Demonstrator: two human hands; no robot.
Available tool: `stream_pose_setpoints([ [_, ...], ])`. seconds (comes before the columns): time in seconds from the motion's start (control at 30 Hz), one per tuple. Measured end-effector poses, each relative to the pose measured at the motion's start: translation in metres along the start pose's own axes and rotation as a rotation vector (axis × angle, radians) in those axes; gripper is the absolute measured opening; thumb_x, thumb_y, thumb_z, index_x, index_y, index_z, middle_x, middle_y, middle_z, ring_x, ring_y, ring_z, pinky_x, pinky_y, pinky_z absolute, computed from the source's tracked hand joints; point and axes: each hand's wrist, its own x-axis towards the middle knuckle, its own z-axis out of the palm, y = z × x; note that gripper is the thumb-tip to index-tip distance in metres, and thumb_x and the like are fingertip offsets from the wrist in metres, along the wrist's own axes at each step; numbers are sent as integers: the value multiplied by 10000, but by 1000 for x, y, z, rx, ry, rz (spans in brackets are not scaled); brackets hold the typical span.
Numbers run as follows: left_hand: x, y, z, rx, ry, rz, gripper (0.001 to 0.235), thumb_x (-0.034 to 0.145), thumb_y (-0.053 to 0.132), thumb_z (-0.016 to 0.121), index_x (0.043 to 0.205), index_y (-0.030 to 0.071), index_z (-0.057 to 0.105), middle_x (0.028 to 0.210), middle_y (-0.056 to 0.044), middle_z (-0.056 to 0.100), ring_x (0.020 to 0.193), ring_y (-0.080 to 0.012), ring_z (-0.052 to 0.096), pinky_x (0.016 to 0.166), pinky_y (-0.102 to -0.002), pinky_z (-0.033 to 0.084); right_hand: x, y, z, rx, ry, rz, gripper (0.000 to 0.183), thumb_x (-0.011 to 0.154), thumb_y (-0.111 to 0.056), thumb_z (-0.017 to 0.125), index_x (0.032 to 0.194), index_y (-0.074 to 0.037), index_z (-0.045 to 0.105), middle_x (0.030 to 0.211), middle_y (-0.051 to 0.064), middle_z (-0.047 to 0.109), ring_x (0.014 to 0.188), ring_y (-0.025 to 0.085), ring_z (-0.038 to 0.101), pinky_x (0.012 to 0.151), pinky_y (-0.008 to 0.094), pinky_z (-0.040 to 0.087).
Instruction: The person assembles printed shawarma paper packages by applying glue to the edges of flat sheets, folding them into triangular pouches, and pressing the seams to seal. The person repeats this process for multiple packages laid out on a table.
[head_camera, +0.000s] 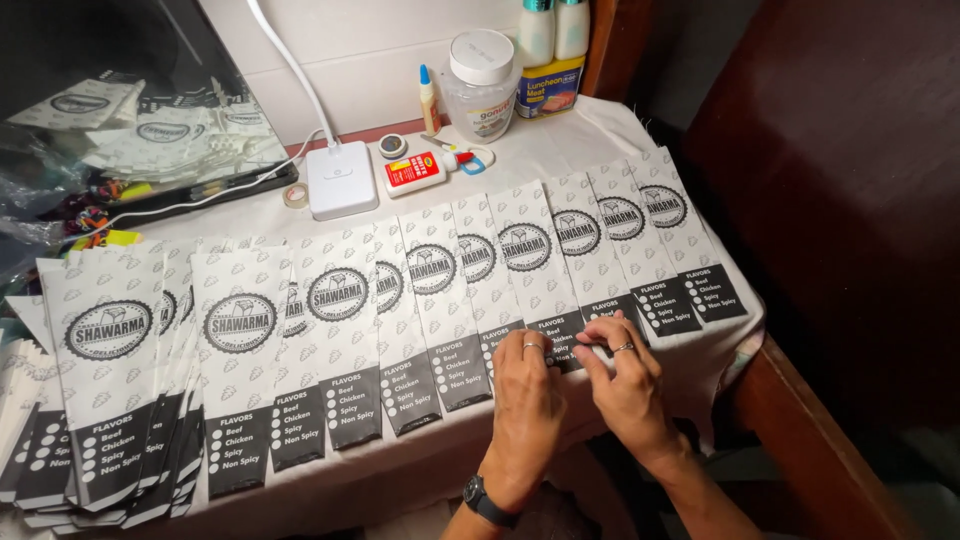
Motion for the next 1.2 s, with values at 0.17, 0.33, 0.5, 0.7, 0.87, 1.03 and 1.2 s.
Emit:
stream_pose_setpoints([
  [0.17, -3, -3, 16, 133, 64, 10, 324, 760, 63, 819, 966, 28, 570, 905, -104, 568, 850, -292, 538, 879, -408, 456, 5, -13, -1, 12, -2, -48, 107, 988, 92, 533, 1022, 23, 608, 1002, 121, 613, 923, 255, 640, 1193, 457, 450],
  [0.33, -4, 4, 5, 49, 45, 57, 203, 827, -128, 508, 986, -8, 546, 951, -167, 547, 873, -334, 527, 884, -411, 447, 2, -6, -1, 19, 28, -109, 128, 1007, 63, 535, 1070, 55, 646, 1088, 182, 660, 1027, 293, 676, 1173, 472, 486],
  [0.5, -18, 6, -2, 16, 14, 190, 454, 661, -237, 486, 1100, -125, 509, 1149, -315, 528, 1066, -449, 534, 997, -476, 446, 1, -9, 1, 17, 31, -140, 215, 980, 141, 522, 1132, 67, 654, 1156, 212, 673, 1098, 329, 686, 1171, 467, 492],
  [0.7, -32, -5, -42, 34, 97, 240, 211, 952, -72, 556, 1162, -64, 577, 1345, -304, 529, 1249, -472, 541, 1132, -558, 438, 11, -29, -12, 82, -59, -168, 252, 954, 90, 606, 1201, 72, 654, 1322, 211, 632, 1250, 329, 644, 1116, 384, 525],
  [0.87, -32, -25, -69, 96, 29, 208, 262, 960, -19, 558, 1218, -60, 560, 1370, -307, 521, 1293, -452, 523, 1166, -576, 398, 6, -31, -6, 211, -313, -282, 407, 948, -22, 679, 1342, 18, 589, 1427, 186, 589, 1356, 323, 590, 1225, 438, 431],
  [1.03, -28, -25, -80, 78, -155, 255, 221, 989, -30, 508, 1202, -85, 479, 1357, -377, 460, 1327, -497, 477, 1209, -614, 307, 3, -23, 1, 157, -354, -372, 372, 966, -44, 657, 1323, 32, 582, 1408, 169, 610, 1329, 378, 609, 1220, 489, 432],
  [1.2, -32, -29, -75, 91, -125, 304, 304, 864, -204, 519, 1154, -112, 512, 1275, -373, 500, 1277, -448, 539, 1218, -623, 324, 3, -22, 0, 233, -314, -373, 297, 954, 17, 656, 1248, 22, 614, 1313, 168, 668, 1215, 297, 688, 1203, 490, 462],
])
